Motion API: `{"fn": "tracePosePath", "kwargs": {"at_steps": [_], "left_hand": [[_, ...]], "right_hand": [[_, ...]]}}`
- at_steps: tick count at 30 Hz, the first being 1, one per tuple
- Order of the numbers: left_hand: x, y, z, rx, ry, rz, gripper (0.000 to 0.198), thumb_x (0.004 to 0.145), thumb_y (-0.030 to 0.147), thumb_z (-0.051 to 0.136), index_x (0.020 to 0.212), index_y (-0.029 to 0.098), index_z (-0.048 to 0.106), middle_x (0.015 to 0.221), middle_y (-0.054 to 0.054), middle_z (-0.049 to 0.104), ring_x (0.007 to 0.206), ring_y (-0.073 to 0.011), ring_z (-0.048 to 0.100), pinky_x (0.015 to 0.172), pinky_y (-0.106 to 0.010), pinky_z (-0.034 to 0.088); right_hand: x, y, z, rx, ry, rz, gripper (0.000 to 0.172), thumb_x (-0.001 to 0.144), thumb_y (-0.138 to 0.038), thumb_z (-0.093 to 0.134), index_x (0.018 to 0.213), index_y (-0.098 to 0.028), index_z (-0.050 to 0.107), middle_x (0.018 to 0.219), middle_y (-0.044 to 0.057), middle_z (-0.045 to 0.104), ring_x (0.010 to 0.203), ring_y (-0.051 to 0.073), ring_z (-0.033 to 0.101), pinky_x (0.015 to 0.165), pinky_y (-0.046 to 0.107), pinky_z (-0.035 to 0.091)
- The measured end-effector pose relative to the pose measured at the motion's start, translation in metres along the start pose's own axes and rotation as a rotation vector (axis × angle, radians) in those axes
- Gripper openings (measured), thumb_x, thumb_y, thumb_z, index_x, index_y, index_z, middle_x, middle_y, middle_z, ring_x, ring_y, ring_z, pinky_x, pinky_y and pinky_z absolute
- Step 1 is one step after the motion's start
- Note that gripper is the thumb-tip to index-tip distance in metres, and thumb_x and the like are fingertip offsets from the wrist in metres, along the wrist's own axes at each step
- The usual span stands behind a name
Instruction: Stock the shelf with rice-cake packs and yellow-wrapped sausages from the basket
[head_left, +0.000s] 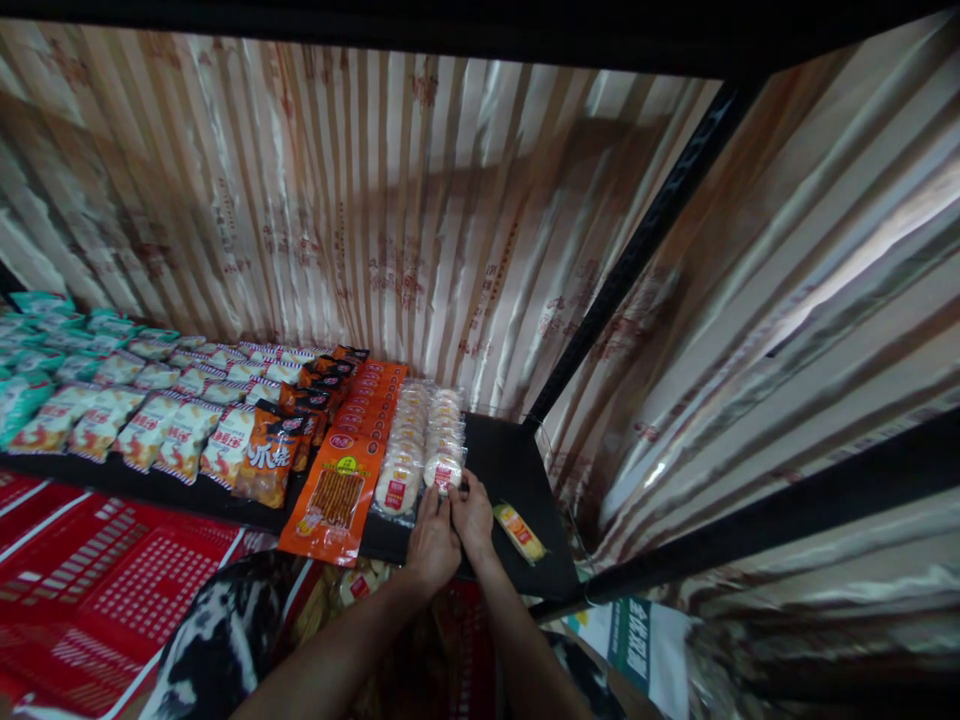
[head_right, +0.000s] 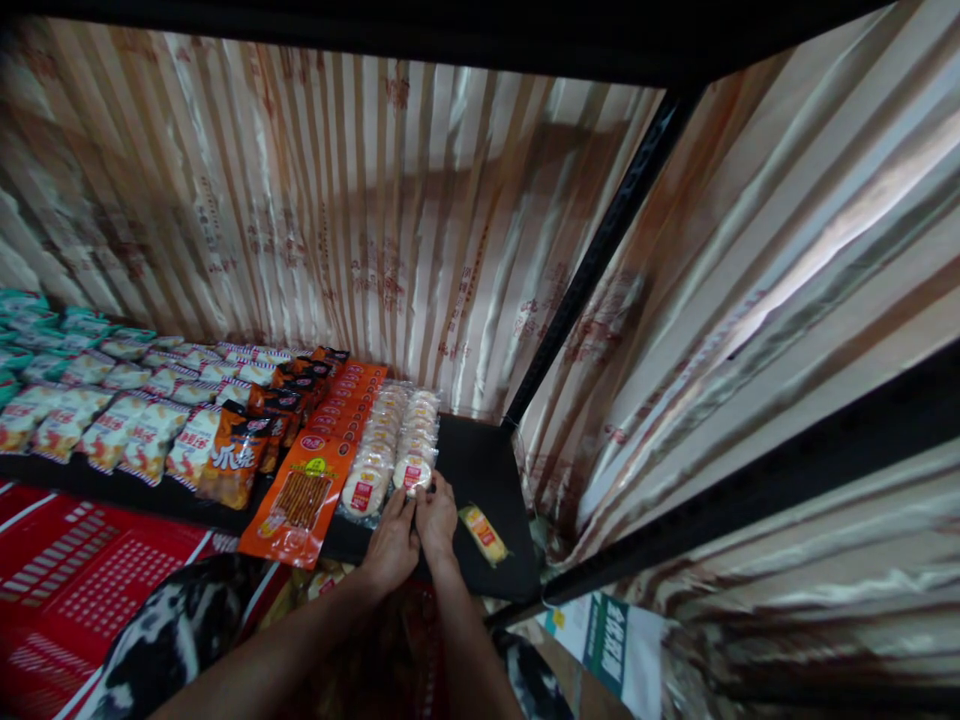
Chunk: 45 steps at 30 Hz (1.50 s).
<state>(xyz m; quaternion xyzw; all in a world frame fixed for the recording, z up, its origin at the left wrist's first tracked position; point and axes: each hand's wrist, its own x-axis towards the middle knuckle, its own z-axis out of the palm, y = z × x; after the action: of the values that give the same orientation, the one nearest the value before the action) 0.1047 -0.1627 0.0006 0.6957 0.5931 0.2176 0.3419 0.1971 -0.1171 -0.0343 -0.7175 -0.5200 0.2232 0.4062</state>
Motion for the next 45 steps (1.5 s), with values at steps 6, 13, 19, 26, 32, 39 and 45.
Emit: {"fn": "tracePosePath", "kwargs": {"at_steps": [6, 13, 19, 26, 32, 39, 45], "left_hand": [[0.001, -0.003, 0.003, -0.003, 0.005, 0.013, 0.069, 0.07, 0.012, 0.044, 0.137, 0.002, 0.035, 0.148, -0.016, 0.027, 0.14, -0.0239, 0.017, 0.115, -0.033, 0.014], [0.001, -0.005, 0.006, 0.079, -0.001, 0.032, 0.065, 0.074, 0.013, 0.04, 0.137, 0.0, 0.033, 0.148, -0.017, 0.027, 0.14, -0.0243, 0.016, 0.115, -0.033, 0.013], [-0.001, -0.005, 0.003, 0.116, -0.032, 0.023, 0.066, 0.074, 0.012, 0.04, 0.139, 0.002, 0.031, 0.15, -0.015, 0.024, 0.14, -0.0232, 0.013, 0.115, -0.032, 0.013], [-0.008, -0.003, 0.003, 0.133, 0.0, 0.075, 0.061, 0.072, 0.01, 0.041, 0.132, 0.002, 0.042, 0.15, -0.015, 0.024, 0.14, -0.0233, 0.013, 0.116, -0.033, 0.014], [-0.018, -0.009, 0.008, 0.169, 0.019, 0.133, 0.061, 0.072, 0.011, 0.039, 0.133, 0.003, 0.041, 0.148, -0.014, 0.028, 0.14, -0.0227, 0.013, 0.116, -0.035, 0.018], [-0.04, -0.021, 0.017, 0.226, 0.026, 0.229, 0.059, 0.079, 0.019, 0.037, 0.134, -0.002, 0.037, 0.142, -0.02, 0.037, 0.138, -0.0271, 0.019, 0.114, -0.042, 0.024], [-0.063, -0.042, 0.031, 0.281, 0.127, 0.376, 0.051, 0.085, 0.021, 0.038, 0.132, 0.003, 0.043, 0.136, -0.019, 0.046, 0.136, -0.027, 0.026, 0.109, -0.044, 0.034]], "right_hand": [[-0.002, -0.001, -0.001, -0.117, -0.023, -0.017, 0.043, 0.079, -0.028, 0.046, 0.119, -0.015, 0.055, 0.109, 0.012, 0.06, 0.075, 0.017, 0.064, 0.067, 0.027, 0.048], [-0.003, 0.0, 0.001, -0.138, -0.015, -0.02, 0.043, 0.08, -0.025, 0.047, 0.121, -0.014, 0.054, 0.112, 0.013, 0.059, 0.074, 0.016, 0.064, 0.07, 0.026, 0.049], [-0.002, 0.002, 0.003, -0.146, -0.037, -0.019, 0.044, 0.08, -0.023, 0.048, 0.123, -0.015, 0.054, 0.113, 0.012, 0.058, 0.073, 0.014, 0.064, 0.07, 0.024, 0.05], [-0.007, 0.011, 0.002, 0.074, 0.013, -0.069, 0.046, 0.079, -0.024, 0.045, 0.123, -0.012, 0.053, 0.119, 0.016, 0.056, 0.077, 0.016, 0.064, 0.079, 0.029, 0.051], [-0.023, 0.015, 0.001, 0.219, 0.056, -0.114, 0.044, 0.079, -0.028, 0.043, 0.117, -0.01, 0.055, 0.119, 0.018, 0.055, 0.088, 0.019, 0.064, 0.083, 0.034, 0.051], [-0.049, 0.012, 0.001, 0.294, 0.09, -0.129, 0.032, 0.078, -0.025, 0.044, 0.102, -0.014, 0.062, 0.112, 0.014, 0.058, 0.091, 0.018, 0.062, 0.085, 0.033, 0.051], [-0.087, 0.014, -0.001, 0.257, 0.136, -0.164, 0.028, 0.081, -0.024, 0.04, 0.095, -0.016, 0.063, 0.101, 0.011, 0.061, 0.09, 0.018, 0.06, 0.086, 0.035, 0.049]]}}
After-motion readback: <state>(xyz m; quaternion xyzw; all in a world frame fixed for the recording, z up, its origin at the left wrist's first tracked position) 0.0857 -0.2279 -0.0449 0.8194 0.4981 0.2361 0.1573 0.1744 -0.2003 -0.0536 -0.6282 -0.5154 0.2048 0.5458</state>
